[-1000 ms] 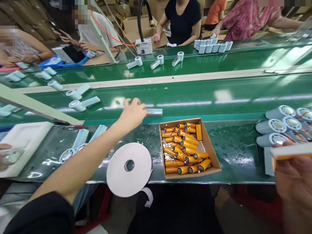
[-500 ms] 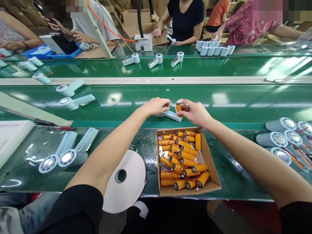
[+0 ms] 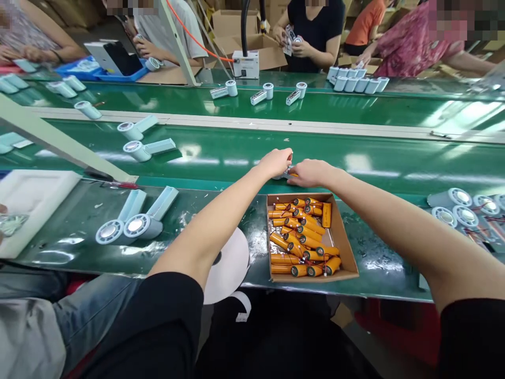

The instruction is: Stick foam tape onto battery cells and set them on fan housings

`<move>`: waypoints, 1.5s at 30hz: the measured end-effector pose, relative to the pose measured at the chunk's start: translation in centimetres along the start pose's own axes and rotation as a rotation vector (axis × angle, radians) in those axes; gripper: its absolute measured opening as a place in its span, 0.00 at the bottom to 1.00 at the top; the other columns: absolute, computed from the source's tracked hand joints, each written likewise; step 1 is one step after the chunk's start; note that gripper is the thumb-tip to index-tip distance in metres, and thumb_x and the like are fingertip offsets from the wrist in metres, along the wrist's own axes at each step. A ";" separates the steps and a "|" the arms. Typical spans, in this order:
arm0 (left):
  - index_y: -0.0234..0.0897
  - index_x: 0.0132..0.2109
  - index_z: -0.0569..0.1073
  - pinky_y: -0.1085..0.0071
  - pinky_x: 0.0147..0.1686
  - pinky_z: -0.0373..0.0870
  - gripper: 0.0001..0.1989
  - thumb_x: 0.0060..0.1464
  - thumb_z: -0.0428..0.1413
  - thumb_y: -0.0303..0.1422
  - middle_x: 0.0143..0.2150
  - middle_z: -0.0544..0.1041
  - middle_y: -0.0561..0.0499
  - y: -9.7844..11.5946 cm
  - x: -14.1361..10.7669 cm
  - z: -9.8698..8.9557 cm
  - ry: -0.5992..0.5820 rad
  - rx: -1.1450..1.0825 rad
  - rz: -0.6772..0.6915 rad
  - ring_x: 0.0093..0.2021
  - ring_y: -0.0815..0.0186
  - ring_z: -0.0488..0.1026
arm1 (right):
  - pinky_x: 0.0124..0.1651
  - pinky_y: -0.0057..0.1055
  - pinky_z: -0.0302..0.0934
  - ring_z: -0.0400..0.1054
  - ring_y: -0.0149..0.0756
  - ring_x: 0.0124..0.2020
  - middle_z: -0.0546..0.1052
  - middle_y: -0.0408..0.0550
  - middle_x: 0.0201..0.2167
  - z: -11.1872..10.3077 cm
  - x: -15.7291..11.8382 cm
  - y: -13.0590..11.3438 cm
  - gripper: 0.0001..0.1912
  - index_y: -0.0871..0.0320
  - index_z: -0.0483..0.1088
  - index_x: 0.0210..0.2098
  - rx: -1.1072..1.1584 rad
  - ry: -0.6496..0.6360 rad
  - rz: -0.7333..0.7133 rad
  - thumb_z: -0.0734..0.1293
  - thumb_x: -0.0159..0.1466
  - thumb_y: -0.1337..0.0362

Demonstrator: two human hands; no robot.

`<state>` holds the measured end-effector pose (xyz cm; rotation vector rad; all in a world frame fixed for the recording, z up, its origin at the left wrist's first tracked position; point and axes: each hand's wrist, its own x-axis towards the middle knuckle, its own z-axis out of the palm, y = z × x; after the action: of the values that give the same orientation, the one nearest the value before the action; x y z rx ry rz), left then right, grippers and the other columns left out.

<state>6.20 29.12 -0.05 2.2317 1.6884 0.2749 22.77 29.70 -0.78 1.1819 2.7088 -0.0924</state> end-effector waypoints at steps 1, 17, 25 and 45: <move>0.34 0.55 0.74 0.64 0.52 0.67 0.14 0.64 0.53 0.30 0.53 0.80 0.40 0.1 -1.4 -0.3 0.015 -0.010 0.019 0.52 0.58 0.75 | 0.42 0.37 0.66 0.76 0.47 0.39 0.82 0.55 0.37 -0.1 0.0 0.1 0.17 0.53 0.81 0.51 -0.005 0.008 -0.005 0.69 0.68 0.54; 0.53 0.71 0.64 0.42 0.65 0.66 0.39 0.53 0.64 0.37 0.66 0.73 0.47 -7.5 -39.1 2.7 0.015 0.128 0.045 0.72 0.41 0.59 | 0.49 0.43 0.69 0.76 0.48 0.45 0.82 0.52 0.46 -0.2 -15.8 -1.7 0.17 0.55 0.78 0.53 0.330 0.382 0.033 0.65 0.71 0.55; 0.49 0.73 0.55 0.42 0.67 0.64 0.43 0.57 0.66 0.44 0.67 0.68 0.42 -0.4 -33.2 3.5 0.460 -0.076 0.047 0.69 0.43 0.58 | 0.51 0.47 0.61 0.70 0.53 0.54 0.78 0.56 0.54 2.6 -14.7 -3.1 0.19 0.58 0.72 0.59 0.070 0.263 0.066 0.62 0.70 0.63; 0.46 0.72 0.57 0.43 0.65 0.66 0.41 0.57 0.66 0.43 0.66 0.68 0.40 1.0 -32.9 4.4 0.363 -0.099 0.088 0.68 0.44 0.58 | 0.62 0.50 0.62 0.72 0.47 0.56 0.80 0.51 0.50 1.3 -15.4 -2.0 0.11 0.54 0.73 0.45 1.066 0.247 -0.168 0.73 0.65 0.60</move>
<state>-0.58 -3.29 -2.30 2.2877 1.7025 0.8105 31.70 17.07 0.89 1.1743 2.9799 -1.6673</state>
